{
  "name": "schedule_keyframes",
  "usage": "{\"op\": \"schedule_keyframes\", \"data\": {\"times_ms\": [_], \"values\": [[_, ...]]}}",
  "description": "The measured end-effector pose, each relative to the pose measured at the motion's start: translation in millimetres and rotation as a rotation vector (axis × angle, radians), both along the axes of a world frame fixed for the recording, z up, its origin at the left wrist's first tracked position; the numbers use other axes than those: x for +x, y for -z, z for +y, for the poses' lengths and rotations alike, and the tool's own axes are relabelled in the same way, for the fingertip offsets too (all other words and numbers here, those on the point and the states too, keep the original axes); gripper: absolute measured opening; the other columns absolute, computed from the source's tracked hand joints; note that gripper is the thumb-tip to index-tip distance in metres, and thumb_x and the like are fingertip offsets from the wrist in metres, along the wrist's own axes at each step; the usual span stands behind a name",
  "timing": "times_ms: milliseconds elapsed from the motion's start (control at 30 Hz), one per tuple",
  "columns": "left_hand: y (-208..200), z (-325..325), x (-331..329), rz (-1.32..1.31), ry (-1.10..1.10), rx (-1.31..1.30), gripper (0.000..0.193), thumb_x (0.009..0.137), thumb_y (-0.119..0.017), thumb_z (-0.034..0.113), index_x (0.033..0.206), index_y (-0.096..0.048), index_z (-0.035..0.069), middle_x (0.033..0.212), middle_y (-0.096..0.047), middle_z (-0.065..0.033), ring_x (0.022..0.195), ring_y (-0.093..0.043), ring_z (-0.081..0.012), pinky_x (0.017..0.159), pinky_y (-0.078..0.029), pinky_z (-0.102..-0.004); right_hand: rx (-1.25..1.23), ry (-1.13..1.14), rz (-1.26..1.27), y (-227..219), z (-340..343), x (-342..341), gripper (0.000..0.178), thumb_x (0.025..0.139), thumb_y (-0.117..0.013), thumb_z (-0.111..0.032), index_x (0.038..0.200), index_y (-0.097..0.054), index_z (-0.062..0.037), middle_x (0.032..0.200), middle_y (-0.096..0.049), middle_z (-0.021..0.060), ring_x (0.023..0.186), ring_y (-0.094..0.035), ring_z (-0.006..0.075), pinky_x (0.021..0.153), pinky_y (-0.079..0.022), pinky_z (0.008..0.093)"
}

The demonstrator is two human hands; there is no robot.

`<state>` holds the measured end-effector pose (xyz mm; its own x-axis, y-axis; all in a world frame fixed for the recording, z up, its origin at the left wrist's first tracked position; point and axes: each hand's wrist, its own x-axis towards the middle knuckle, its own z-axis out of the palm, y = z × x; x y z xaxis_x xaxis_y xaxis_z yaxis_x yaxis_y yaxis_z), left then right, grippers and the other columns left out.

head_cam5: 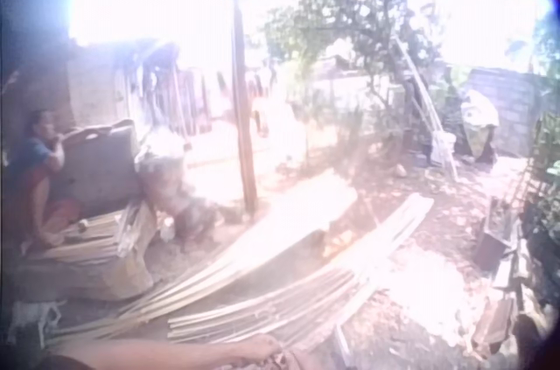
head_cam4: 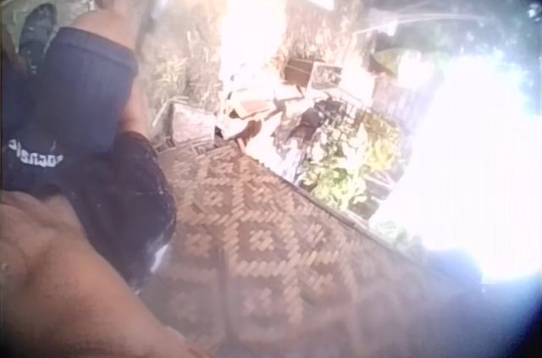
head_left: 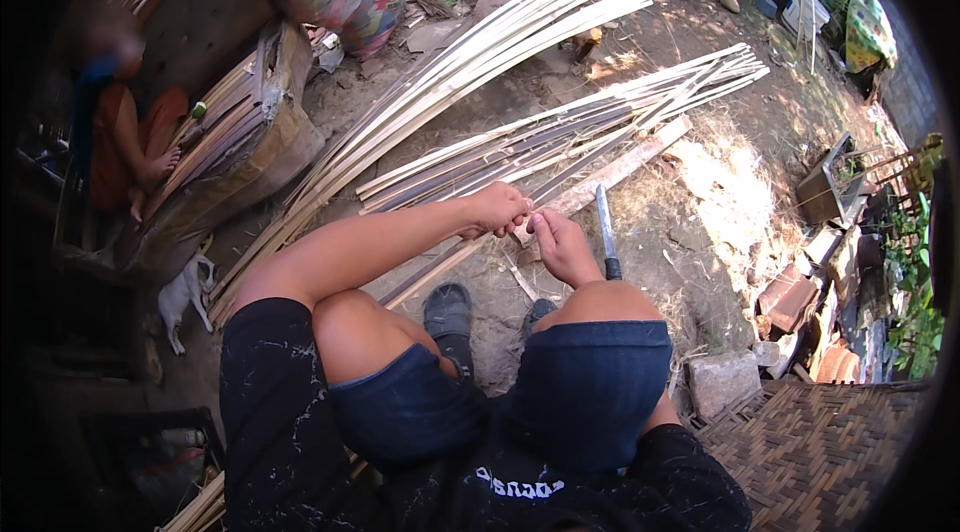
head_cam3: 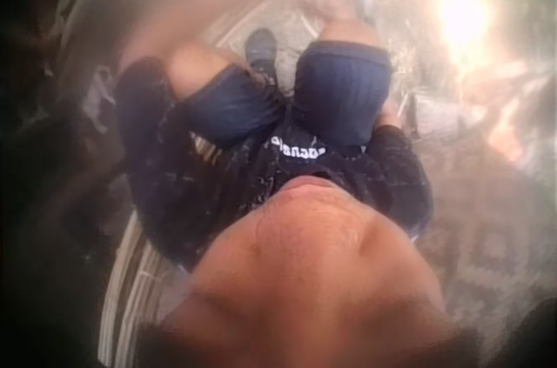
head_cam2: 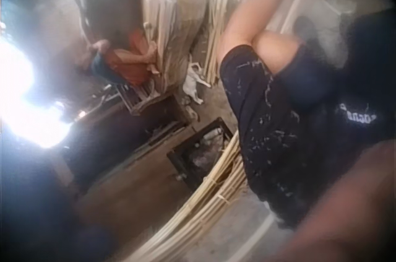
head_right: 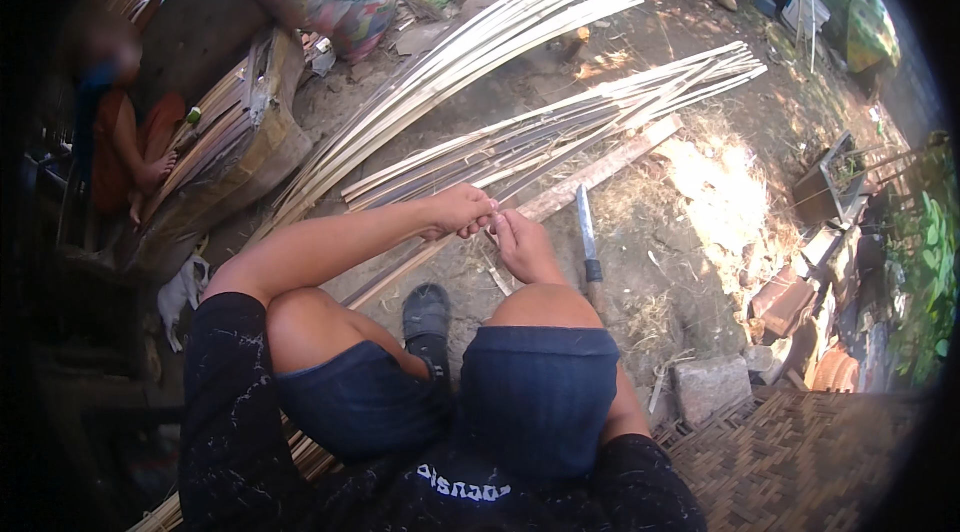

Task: The person sits on the ground and uses a machete to split long bamboo strips into thinner pieces. They repeatedly strike the bamboo against a wooden block to separate the layers and then arrange the finished strips into a pile.

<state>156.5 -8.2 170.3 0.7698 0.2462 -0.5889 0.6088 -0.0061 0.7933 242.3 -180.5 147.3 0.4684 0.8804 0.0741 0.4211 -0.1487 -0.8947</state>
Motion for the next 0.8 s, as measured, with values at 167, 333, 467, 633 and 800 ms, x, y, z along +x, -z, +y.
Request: {"op": "schedule_keyframes", "data": {"times_ms": [167,333,467,633,800], "values": [[-5,1,-4,-0.008,-0.010,-0.022,0.028,0.100,-0.056,0.027,0.082,-0.060,0.006,0.069,-0.055,0.0002,0.056,-0.050,-0.0084,0.048,-0.042,-0.0238,0.088,0.246,-0.342,27,9,6,0.020,0.101,-0.054,-0.024,0.098,-0.065,-0.0072,0.069,-0.062,0.0147,0.057,-0.058,0.0294,0.056,-0.046,0.0383],[-11,-3,-6,-0.037,0.019,-0.064,0.028,0.100,-0.056,0.027,0.083,-0.062,0.006,0.070,-0.055,0.0004,0.056,-0.050,-0.0082,0.048,-0.042,-0.0231,0.045,-0.128,0.660,30,5,12,0.023,0.101,-0.058,-0.026,0.098,-0.068,-0.0054,0.063,-0.056,-0.0017,0.050,-0.047,0.0101,0.049,-0.037,0.0268],[-7,-3,-7,-0.034,0.012,-0.032,0.028,0.101,-0.056,0.028,0.084,-0.062,0.006,0.070,-0.055,0.0008,0.057,-0.050,-0.0079,0.048,-0.041,-0.0231,0.164,0.021,0.530,27,10,5,0.021,0.099,-0.060,-0.024,0.100,-0.069,-0.0054,0.065,-0.061,0.0037,0.053,-0.052,0.0126,0.050,-0.040,0.0295],[-8,0,-7,-0.040,-0.028,-0.081,0.026,0.101,-0.055,0.028,0.085,-0.059,0.007,0.072,-0.054,0.0011,0.058,-0.051,-0.0078,0.049,-0.041,-0.0230,0.013,0.254,-0.093,20,9,3,0.020,0.097,-0.060,-0.025,0.104,-0.068,-0.0073,0.076,-0.068,0.0162,0.068,-0.067,0.0273,0.063,-0.050,0.0370],[-7,2,-13,-0.058,0.022,-0.112,0.026,0.101,-0.057,0.026,0.088,-0.063,0.005,0.077,-0.059,-0.0008,0.058,-0.051,-0.0078,0.049,-0.041,-0.0228,0.124,-0.100,0.577,28,3,5,0.026,0.102,-0.054,-0.023,0.102,-0.068,-0.0005,0.084,-0.071,0.0108,0.077,-0.064,0.0139,0.069,-0.050,0.0331]]}}
